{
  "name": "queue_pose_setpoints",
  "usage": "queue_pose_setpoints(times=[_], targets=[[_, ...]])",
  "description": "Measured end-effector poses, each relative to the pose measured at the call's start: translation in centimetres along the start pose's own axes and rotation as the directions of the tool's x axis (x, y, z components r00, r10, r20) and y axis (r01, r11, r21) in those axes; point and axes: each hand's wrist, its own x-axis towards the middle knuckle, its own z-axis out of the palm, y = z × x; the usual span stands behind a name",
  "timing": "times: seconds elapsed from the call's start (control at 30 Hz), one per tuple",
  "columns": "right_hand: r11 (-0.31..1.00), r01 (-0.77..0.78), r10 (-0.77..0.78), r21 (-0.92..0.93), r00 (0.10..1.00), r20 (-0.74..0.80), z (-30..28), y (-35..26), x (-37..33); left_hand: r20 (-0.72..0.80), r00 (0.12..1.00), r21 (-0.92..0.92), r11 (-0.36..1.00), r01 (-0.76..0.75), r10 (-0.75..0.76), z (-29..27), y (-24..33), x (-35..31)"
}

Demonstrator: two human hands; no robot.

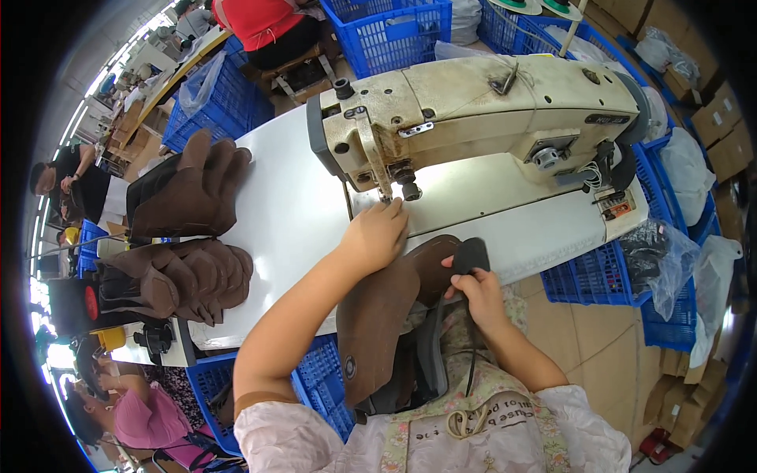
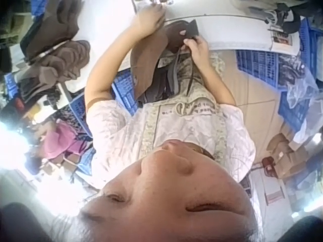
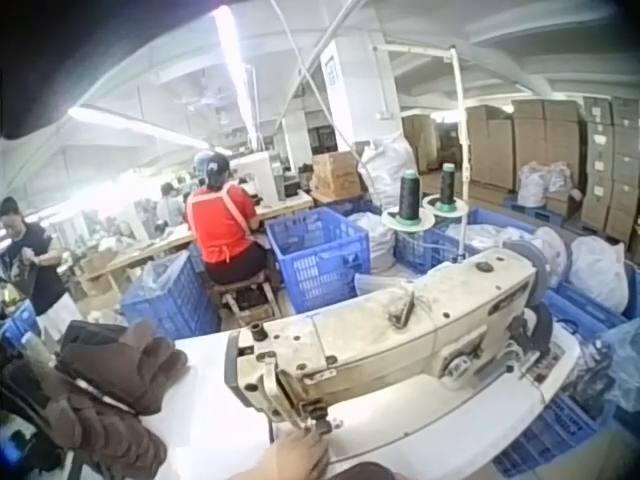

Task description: Stitching the upper components of a leather shoe using an industrial sewing machine.

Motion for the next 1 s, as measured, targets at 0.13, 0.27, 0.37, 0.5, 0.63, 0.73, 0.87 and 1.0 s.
queue_pose_setpoints(times=[0.13, 0.27, 0.37, 0.5, 0.63, 0.73, 0.87, 1.0], targets=[[0.998, 0.031, -0.034, 0.046, 0.998, 0.060, 1.2, 0.3, -0.1, 0.011, 0.994, -0.196, 0.975, -0.106, 0.110, -1.9, -2.5, -3.5], [0.998, -0.001, -0.002, 0.062, 0.999, 0.045, 1.4, -0.1, 0.0, 0.073, 0.996, -0.060, 0.997, -0.041, 0.045, -3.8, -2.7, -3.2], [0.999, -0.005, 0.002, 0.045, 0.999, 0.054, 1.7, 0.0, 0.0, 0.090, 0.996, 0.079, 0.997, -0.013, 0.006, -1.6, -2.2, -1.6], [0.998, 0.000, -0.002, 0.057, 0.999, 0.039, 1.5, 0.1, -0.2, 0.295, 0.906, 0.269, 0.936, 0.226, -0.303, -0.9, -0.6, 0.6], [0.999, 0.009, -0.011, 0.048, 0.999, 0.036, 1.4, 0.2, -0.1, 0.293, 0.938, 0.275, 0.956, 0.102, -0.184, -1.4, -1.7, -0.8], [0.998, 0.004, -0.006, 0.061, 0.999, 0.042, 1.0, 0.6, -0.1, 0.235, 0.959, 0.266, 0.959, 0.094, -0.159, -3.1, -4.6, -4.7], [0.992, 0.001, 0.004, 0.128, 0.999, -0.040, 1.1, 0.9, -0.5, 0.309, 0.852, 0.172, 0.906, 0.388, -0.423, -7.3, -2.1, -7.2], [0.992, 0.006, 0.000, 0.128, 0.999, -0.044, 1.3, 0.8, -0.7, 0.367, 0.890, -0.549, 0.710, 0.441, -0.269, -11.7, 6.0, -8.7]])
